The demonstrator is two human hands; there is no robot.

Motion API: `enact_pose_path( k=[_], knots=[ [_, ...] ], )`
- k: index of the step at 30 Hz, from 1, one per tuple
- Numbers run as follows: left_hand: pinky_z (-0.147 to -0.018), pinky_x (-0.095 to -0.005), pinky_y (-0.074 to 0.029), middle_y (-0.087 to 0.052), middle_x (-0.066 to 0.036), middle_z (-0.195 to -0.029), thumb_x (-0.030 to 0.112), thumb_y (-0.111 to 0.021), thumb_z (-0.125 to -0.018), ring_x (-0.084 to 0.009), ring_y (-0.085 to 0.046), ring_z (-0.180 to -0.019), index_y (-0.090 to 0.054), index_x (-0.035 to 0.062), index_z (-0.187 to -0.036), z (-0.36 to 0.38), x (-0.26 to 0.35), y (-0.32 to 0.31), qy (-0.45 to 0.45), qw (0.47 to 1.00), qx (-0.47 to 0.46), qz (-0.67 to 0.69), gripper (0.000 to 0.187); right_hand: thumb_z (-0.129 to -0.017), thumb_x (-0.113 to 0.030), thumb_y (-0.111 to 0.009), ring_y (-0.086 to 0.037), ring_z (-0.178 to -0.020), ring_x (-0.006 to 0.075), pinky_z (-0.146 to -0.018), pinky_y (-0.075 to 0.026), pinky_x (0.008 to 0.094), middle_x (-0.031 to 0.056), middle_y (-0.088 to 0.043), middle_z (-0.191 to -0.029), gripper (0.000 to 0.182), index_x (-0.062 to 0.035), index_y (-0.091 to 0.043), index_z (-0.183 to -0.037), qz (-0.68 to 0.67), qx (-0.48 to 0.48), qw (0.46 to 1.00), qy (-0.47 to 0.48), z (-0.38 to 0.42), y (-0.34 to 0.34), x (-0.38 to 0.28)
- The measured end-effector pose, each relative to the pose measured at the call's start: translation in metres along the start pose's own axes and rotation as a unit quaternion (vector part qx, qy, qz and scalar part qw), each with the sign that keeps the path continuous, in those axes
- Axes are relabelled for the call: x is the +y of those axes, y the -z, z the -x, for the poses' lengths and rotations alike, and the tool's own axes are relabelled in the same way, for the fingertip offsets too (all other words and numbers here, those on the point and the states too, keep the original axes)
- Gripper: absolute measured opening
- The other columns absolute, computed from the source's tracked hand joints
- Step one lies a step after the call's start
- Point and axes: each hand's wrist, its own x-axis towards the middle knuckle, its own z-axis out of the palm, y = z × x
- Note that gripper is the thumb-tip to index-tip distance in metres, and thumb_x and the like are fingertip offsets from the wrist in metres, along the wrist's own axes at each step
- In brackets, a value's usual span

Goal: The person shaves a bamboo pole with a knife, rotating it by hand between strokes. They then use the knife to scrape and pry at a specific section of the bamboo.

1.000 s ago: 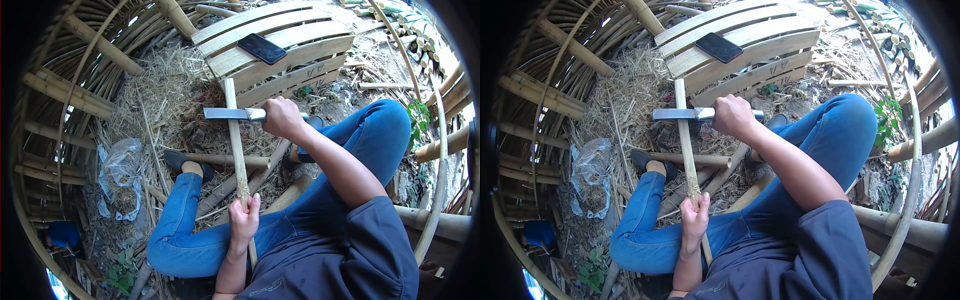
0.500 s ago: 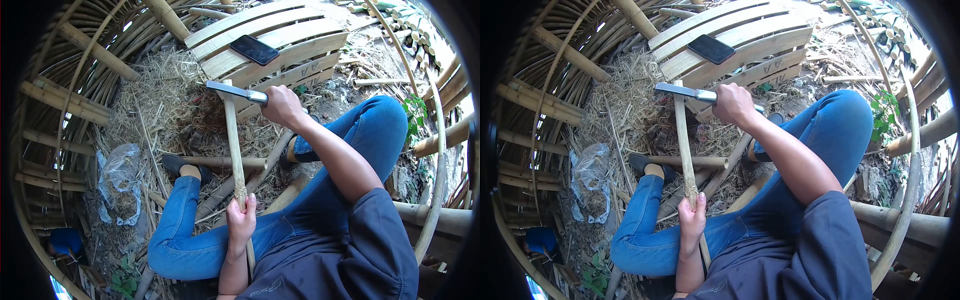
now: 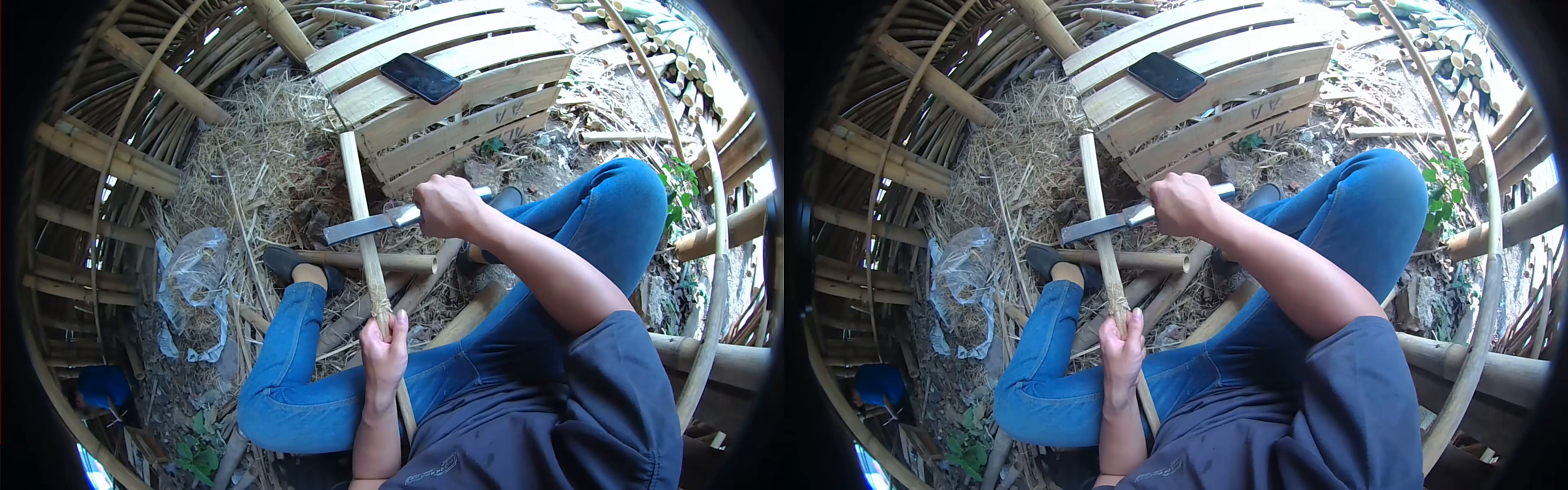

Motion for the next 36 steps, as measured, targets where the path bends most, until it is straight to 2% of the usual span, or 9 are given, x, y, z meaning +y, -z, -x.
enact_pose_path(
  k=[4,11,13,21,24,28,31,35,36],
  knots=[
    [-0.046,-0.0263,-0.031,-0.045,0.002,-0.057,0.021,-0.069,-0.097,-0.0039,-0.039,-0.051,-0.052,0.0042,-0.076,0.005,0.012,-0.002,-0.054,0.992,0.047,-0.099,0.032,-0.063,-0.012,-0.066,-0.069,-0.069,0.0418,-0.069,-0.058,0.0474,0.0222,-0.067,-0.069,0.013,-0.0035,-0.072,-0.071,-0.008,0.008,1.000,0.008,-0.003,0.001,-0.002],
    [-0.045,-0.0271,-0.034,-0.047,0.001,-0.056,0.019,-0.072,-0.095,-0.0057,-0.041,-0.048,-0.052,0.0029,-0.077,0.011,0.014,-0.010,-0.050,0.993,0.031,-0.103,0.031,-0.064,-0.013,-0.069,-0.070,-0.076,0.0399,-0.074,-0.058,0.0458,0.0220,-0.070,-0.076,0.016,-0.0045,-0.074,-0.076,0.013,0.056,0.997,-0.055,-0.014,0.011,0.019],
    [-0.047,-0.0229,-0.026,-0.043,0.006,-0.062,0.015,-0.068,-0.097,-0.0010,-0.033,-0.053,-0.049,0.0069,-0.079,0.015,0.022,-0.014,-0.065,0.991,0.026,-0.117,0.028,-0.067,-0.010,-0.067,-0.072,-0.077,0.0400,-0.076,-0.058,0.0460,0.0247,-0.071,-0.079,0.015,-0.0022,-0.075,-0.077,-0.002,0.055,0.996,-0.069,-0.016,0.016,0.019],
    [-0.046,-0.0215,-0.027,-0.043,0.007,-0.061,0.014,-0.068,-0.097,0.0002,-0.035,-0.052,-0.049,0.0075,-0.080,0.016,0.011,-0.023,-0.069,0.990,0.003,-0.119,0.026,-0.072,-0.011,-0.066,-0.072,-0.078,0.0403,-0.075,-0.059,0.0461,0.0253,-0.071,-0.080,0.015,-0.0004,-0.074,-0.079,0.025,0.144,0.979,-0.140,-0.025,0.037,0.035],
    [-0.048,-0.0263,-0.035,-0.050,0.002,-0.059,0.018,-0.072,-0.095,-0.0033,-0.043,-0.053,-0.053,0.0043,-0.073,0.010,0.007,-0.021,-0.013,0.998,0.010,-0.055,0.031,-0.072,-0.011,-0.066,-0.073,-0.077,0.0395,-0.075,-0.059,0.0462,0.0243,-0.071,-0.081,0.015,-0.0007,-0.074,-0.079,0.032,0.137,0.980,-0.143,-0.024,0.039,0.033],
    [-0.037,-0.0202,-0.021,-0.040,0.009,-0.060,0.018,-0.064,-0.101,0.0003,-0.032,-0.043,-0.048,0.0126,-0.084,0.004,-0.002,-0.015,0.024,0.999,-0.040,0.021,0.024,-0.071,-0.012,-0.067,-0.073,-0.078,0.0382,-0.075,-0.059,0.0456,0.0227,-0.072,-0.081,0.015,-0.0014,-0.075,-0.080,0.019,0.121,0.982,-0.142,-0.020,0.042,0.027],
    [-0.037,-0.0207,-0.020,-0.036,0.010,-0.060,0.019,-0.063,-0.101,0.0010,-0.031,-0.043,-0.047,0.0138,-0.084,0.006,0.030,-0.011,0.104,0.985,-0.047,0.132,0.025,-0.070,-0.014,-0.069,-0.073,-0.079,0.0373,-0.075,-0.059,0.0454,0.0216,-0.072,-0.081,0.016,-0.0026,-0.075,-0.080,-0.002,0.068,0.991,-0.114,-0.010,0.041,0.019],
    [-0.038,-0.0211,-0.016,-0.030,0.010,-0.059,0.021,-0.056,-0.105,-0.0001,-0.024,-0.044,-0.046,0.0152,-0.085,-0.001,0.030,0.008,0.123,0.966,-0.053,0.222,0.023,-0.070,-0.021,-0.073,-0.072,-0.077,0.0374,-0.075,-0.059,0.0460,0.0192,-0.072,-0.080,0.020,-0.0033,-0.074,-0.079,-0.016,-0.028,0.998,-0.049,0.001,0.036,-0.001],
    [-0.039,-0.0211,-0.017,-0.032,0.008,-0.062,0.030,-0.053,-0.107,-0.0007,-0.025,-0.045,-0.046,0.0139,-0.085,-0.001,0.029,0.014,0.124,0.960,-0.074,0.239,0.028,-0.070,-0.024,-0.074,-0.072,-0.076,0.0374,-0.073,-0.059,0.0460,0.0194,-0.072,-0.078,0.022,-0.0030,-0.073,-0.077,-0.021,-0.032,0.999,-0.023,0.005,0.034,-0.006]
  ],
)
